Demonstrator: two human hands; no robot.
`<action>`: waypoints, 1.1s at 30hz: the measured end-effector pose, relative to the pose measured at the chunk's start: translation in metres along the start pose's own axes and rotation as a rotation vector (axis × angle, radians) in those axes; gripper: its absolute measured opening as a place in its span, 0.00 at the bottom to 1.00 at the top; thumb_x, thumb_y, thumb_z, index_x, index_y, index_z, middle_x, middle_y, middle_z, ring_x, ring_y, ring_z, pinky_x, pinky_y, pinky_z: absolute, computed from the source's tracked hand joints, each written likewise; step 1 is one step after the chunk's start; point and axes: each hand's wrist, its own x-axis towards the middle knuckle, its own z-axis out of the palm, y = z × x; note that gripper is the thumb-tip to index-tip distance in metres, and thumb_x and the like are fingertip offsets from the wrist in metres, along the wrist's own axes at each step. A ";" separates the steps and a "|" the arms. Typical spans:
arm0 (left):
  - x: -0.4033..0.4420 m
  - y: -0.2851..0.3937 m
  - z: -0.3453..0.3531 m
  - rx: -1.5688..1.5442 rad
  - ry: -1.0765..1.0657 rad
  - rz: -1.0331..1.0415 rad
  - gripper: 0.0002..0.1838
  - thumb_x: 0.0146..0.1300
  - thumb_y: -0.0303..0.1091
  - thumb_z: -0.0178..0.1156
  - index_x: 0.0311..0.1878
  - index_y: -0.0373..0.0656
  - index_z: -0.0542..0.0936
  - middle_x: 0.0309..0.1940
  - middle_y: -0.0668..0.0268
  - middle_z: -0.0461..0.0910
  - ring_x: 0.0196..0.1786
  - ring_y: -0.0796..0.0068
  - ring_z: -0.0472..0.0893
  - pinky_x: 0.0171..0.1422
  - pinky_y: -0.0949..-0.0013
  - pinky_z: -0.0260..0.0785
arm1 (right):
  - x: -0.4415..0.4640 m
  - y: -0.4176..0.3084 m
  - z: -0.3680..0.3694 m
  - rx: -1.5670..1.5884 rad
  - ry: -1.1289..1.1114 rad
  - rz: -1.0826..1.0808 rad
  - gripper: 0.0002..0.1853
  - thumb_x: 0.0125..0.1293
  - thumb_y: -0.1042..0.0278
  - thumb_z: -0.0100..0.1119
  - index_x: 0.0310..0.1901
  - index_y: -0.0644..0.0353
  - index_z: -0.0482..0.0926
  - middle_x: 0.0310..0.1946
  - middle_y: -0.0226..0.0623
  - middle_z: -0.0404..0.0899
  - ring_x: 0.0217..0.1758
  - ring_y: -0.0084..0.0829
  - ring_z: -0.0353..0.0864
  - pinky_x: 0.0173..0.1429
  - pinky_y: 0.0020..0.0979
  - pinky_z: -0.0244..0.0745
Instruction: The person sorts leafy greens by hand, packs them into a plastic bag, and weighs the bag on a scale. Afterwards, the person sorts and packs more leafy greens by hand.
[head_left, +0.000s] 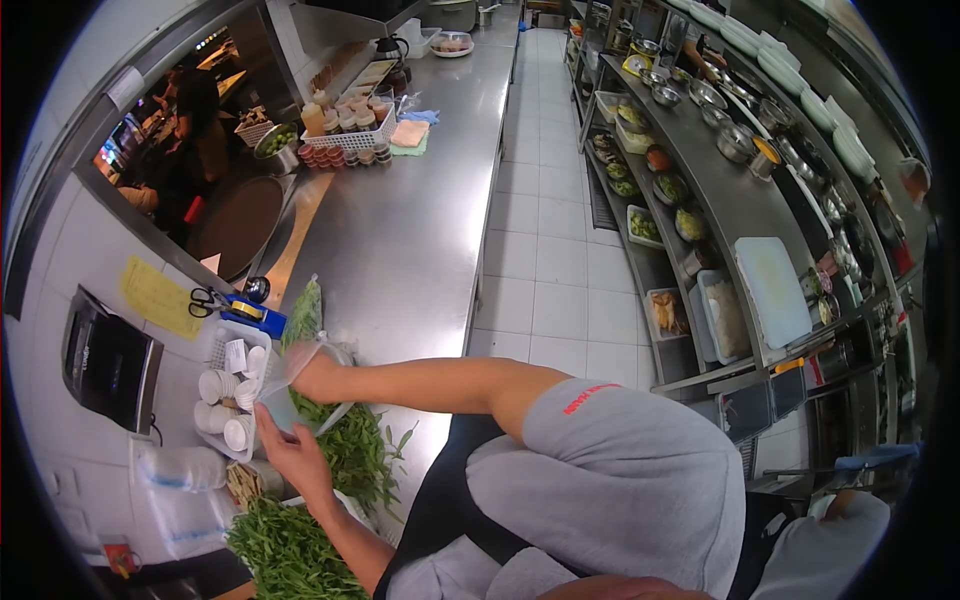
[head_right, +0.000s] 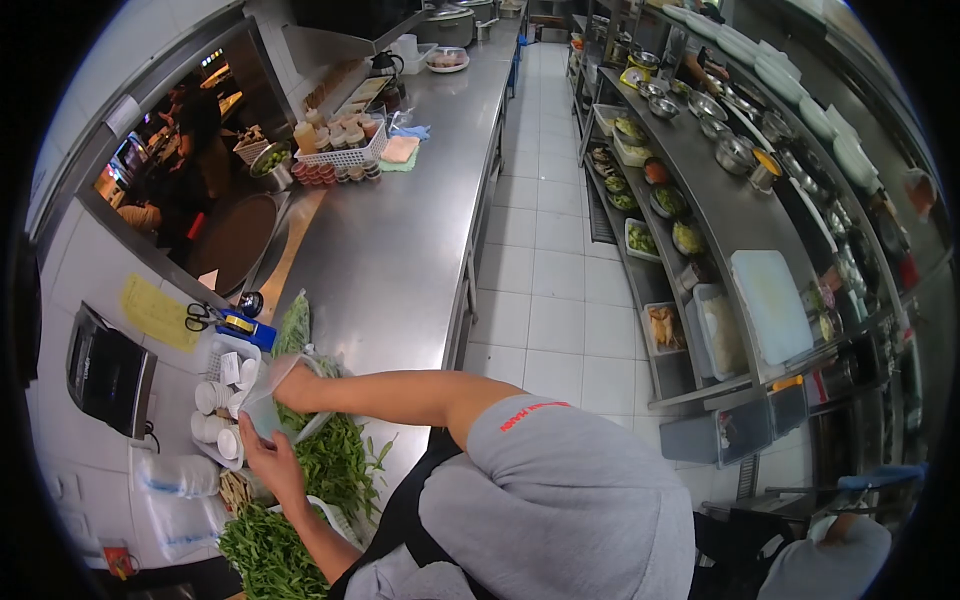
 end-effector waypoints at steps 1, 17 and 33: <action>-0.001 0.007 -0.002 -0.036 0.001 -0.035 0.35 0.65 0.20 0.53 0.78 0.32 0.62 0.78 0.49 0.63 0.40 0.75 0.73 0.43 0.73 0.69 | -0.006 -0.012 -0.005 0.025 0.055 -0.078 0.06 0.53 0.73 0.61 0.31 0.64 0.85 0.34 0.53 0.85 0.42 0.51 0.86 0.46 0.47 0.80; -0.062 0.040 -0.047 -0.144 0.178 -0.021 0.25 0.76 0.24 0.54 0.74 0.37 0.70 0.74 0.52 0.65 0.56 0.66 0.79 0.56 0.66 0.75 | -0.082 -0.046 -0.157 0.560 -0.045 -0.243 0.09 0.64 0.70 0.60 0.40 0.67 0.85 0.36 0.47 0.84 0.43 0.49 0.84 0.52 0.46 0.77; -0.286 -0.061 -0.068 0.204 0.735 -0.557 0.20 0.77 0.40 0.60 0.34 0.32 0.83 0.21 0.64 0.78 0.27 0.78 0.69 0.32 0.66 0.64 | -0.166 -0.059 -0.086 0.877 -0.890 -0.300 0.17 0.66 0.69 0.64 0.54 0.66 0.82 0.41 0.46 0.86 0.46 0.42 0.86 0.50 0.39 0.79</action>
